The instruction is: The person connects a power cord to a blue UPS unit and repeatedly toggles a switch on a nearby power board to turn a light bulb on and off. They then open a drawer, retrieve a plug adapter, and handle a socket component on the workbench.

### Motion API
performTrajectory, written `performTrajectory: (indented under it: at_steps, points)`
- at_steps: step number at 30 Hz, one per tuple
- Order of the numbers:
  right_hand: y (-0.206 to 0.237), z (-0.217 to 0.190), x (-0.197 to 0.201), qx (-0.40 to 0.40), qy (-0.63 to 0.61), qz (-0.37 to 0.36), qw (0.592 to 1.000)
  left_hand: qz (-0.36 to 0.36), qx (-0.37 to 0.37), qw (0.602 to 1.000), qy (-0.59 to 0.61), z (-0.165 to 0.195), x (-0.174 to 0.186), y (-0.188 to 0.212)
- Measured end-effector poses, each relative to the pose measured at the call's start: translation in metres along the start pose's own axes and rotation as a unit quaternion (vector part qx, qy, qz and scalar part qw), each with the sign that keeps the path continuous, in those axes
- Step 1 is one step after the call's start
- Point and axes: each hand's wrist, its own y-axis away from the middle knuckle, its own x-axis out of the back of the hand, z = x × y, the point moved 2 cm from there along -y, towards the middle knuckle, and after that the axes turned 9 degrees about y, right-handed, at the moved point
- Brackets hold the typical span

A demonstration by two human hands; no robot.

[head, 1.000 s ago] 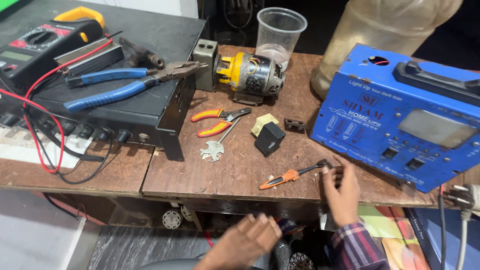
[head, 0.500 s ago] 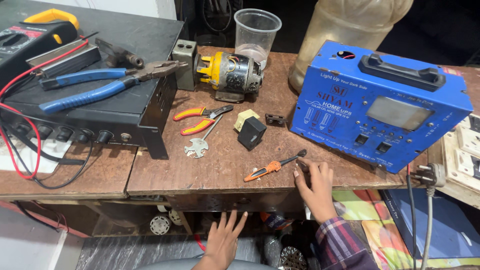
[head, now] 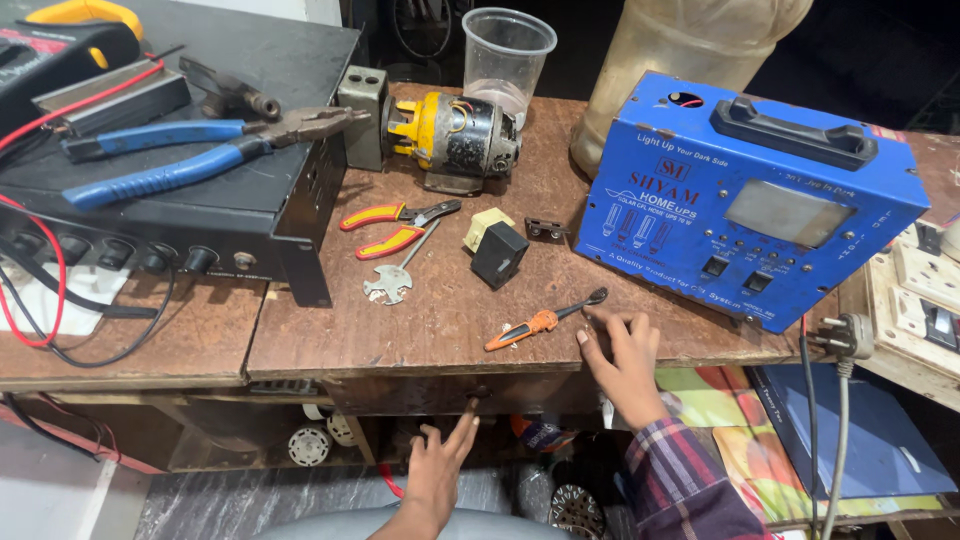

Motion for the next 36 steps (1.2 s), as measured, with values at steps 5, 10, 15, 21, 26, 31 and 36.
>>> performTrajectory:
  at_steps: [5,10,15,21,26,31,36]
  points:
    - [-0.001,0.001,0.003,0.024,-0.020,0.012,0.999,0.138,-0.057,0.970,0.193,0.006,0.026,-0.004]
    - [0.008,-0.012,0.003,0.032,0.032,0.014,0.999,0.133,0.014,0.907,0.399,0.008,0.048,-0.018]
    - [0.027,-0.038,0.004,0.088,0.115,0.010,0.989,0.205,0.075,0.885,0.412,0.018,0.061,-0.026]
    - [0.011,-0.046,0.011,0.063,0.123,-0.050,0.989,0.257,0.124,0.837,0.466,0.022,0.065,-0.030]
    - [0.009,-0.046,0.006,-0.037,0.088,-0.128,0.987,0.277,0.150,0.801,0.509,0.026,0.057,-0.024]
    - [0.014,-0.036,-0.006,-0.023,0.105,-0.067,0.992,0.288,0.156,0.819,0.472,0.047,0.040,-0.030]
    - [0.020,-0.027,-0.014,-0.036,0.119,-0.088,0.988,0.287,0.175,0.834,0.436,0.061,0.020,-0.036]
